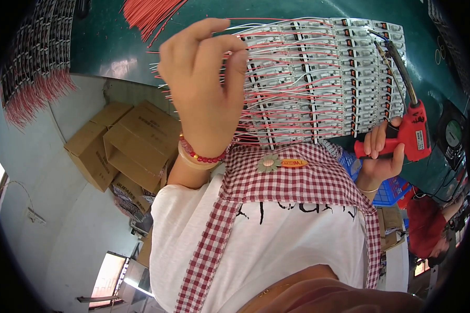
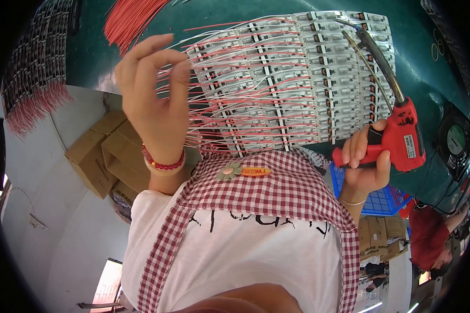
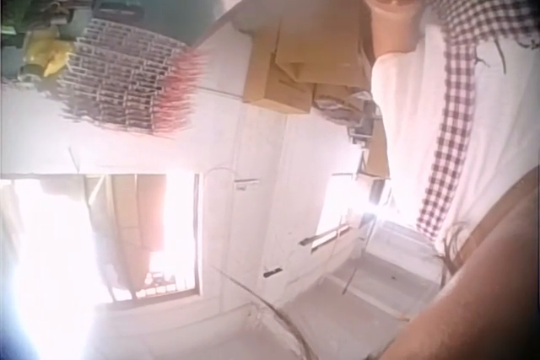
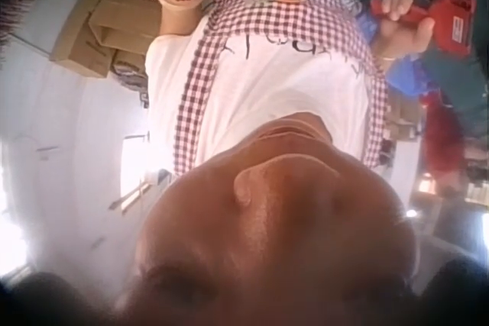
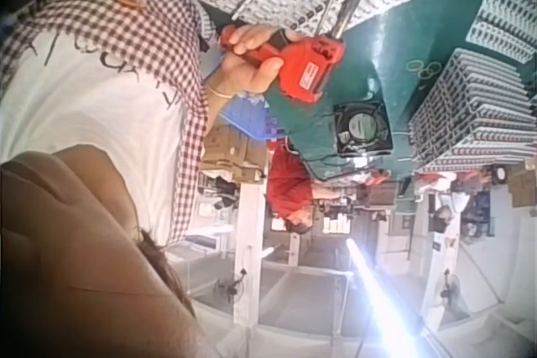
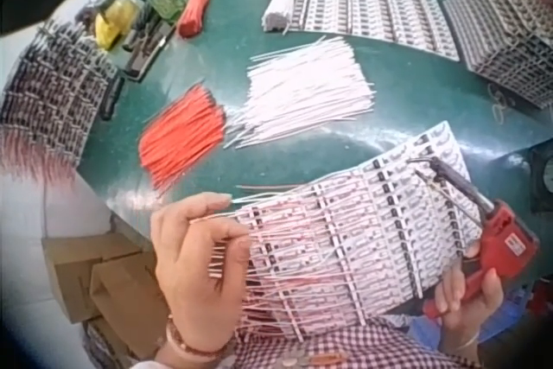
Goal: The person assembles electronic panels by aligning wires into the slots and soldering them using a handheld soldering tool.
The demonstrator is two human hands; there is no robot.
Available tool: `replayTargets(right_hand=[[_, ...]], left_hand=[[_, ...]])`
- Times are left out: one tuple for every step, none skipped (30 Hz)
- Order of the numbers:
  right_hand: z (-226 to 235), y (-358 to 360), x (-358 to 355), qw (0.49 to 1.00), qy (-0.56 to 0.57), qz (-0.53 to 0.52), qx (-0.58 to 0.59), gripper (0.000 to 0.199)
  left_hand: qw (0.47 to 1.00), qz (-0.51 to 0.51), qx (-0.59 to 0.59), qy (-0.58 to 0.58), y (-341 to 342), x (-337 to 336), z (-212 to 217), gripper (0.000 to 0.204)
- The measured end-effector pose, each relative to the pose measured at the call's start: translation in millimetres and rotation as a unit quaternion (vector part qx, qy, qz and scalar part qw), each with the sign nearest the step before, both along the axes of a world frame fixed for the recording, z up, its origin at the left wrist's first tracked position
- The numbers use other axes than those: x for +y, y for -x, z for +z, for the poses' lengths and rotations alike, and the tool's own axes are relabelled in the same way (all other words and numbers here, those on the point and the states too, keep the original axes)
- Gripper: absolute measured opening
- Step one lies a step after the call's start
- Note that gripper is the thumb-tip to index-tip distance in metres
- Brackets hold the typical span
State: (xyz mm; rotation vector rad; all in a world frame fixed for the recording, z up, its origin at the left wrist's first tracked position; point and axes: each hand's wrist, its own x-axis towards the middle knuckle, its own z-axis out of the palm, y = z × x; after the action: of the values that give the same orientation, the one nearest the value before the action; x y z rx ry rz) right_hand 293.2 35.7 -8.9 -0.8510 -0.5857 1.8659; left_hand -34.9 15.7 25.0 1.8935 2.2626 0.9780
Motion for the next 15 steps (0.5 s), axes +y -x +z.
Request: replayTargets(right_hand=[[0.1, 0.3, 0.2, 1.000, -0.001, 0.002, 0.001, 0.050], [0.2, 0.5, 0.4, 1.000, -0.003, 0.004, 0.002, 0.050], [0.1, 0.4, 0.2, 1.000, -0.003, 0.004, 0.002, 0.050], [0.1, 0.3, 0.1, 1.000, -0.004, 0.003, 0.002, 0.050], [0.1, 0.1, 0.0, 1.000, -0.004, 0.003, 0.002, 0.050], [0.2, -0.1, -0.2, 1.000, -0.004, 0.002, 0.002, 0.050], [0.5, -0.3, -0.4, 1.000, -0.004, 0.003, 0.001, 0.050], [0.7, -0.5, -0.7, 1.000, -0.005, 0.003, 0.001, 0.050], [0.5, -0.6, -1.1, 1.000, -0.005, 0.003, 0.001, 0.050], [0.3, -0.7, -1.5, 1.000, -0.005, 0.002, -0.002, 0.051], [0.1, -0.7, -2.0, 1.000, -0.004, 0.000, -0.004, 0.051], [0.2, -1.0, -2.0, 1.000, -0.004, -0.001, -0.004, 0.051], [0.0, -1.2, -2.0, 1.000, -0.004, 0.000, -0.003, 0.051], [-0.2, -1.5, -1.9, 1.000, -0.003, 0.001, -0.003, 0.051], [-0.1, -1.5, -2.0, 1.000, -0.003, 0.000, -0.003, 0.051]], left_hand=[[1.000, -0.017, -0.005, 0.007, -3.1, -0.7, -1.2, 0.016], [1.000, -0.023, -0.007, 0.010, -5.4, -0.1, -3.3, 0.016], [1.000, -0.023, -0.007, 0.010, -7.0, 0.1, -6.0, 0.016], [0.999, -0.036, 0.000, 0.019, -8.3, -0.4, -8.8, 0.016], [0.998, -0.049, 0.007, 0.028, -9.3, -0.6, -11.3, 0.016], [0.997, -0.064, 0.000, 0.033, -10.2, -0.5, -13.1, 0.015], [0.997, -0.064, 0.000, 0.033, -12.8, -1.1, -13.9, 0.015], [0.996, -0.073, -0.009, 0.044, -16.5, -1.6, -14.4, 0.016], [0.995, -0.082, -0.017, 0.055, -19.6, -1.7, -15.3, 0.016], [0.995, -0.082, -0.017, 0.055, -22.7, -0.6, -16.0, 0.016], [0.995, -0.077, 0.004, 0.065, -25.5, 0.9, -16.8, 0.016], [0.994, -0.073, 0.024, 0.076, -27.2, 2.6, -17.4, 0.017], [0.994, -0.074, 0.024, 0.076, -27.5, 3.5, -18.8, 0.017], [0.994, -0.070, 0.034, 0.078, -27.5, 4.2, -21.0, 0.018], [0.994, -0.066, 0.045, 0.080, -27.3, 4.9, -23.0, 0.020]])
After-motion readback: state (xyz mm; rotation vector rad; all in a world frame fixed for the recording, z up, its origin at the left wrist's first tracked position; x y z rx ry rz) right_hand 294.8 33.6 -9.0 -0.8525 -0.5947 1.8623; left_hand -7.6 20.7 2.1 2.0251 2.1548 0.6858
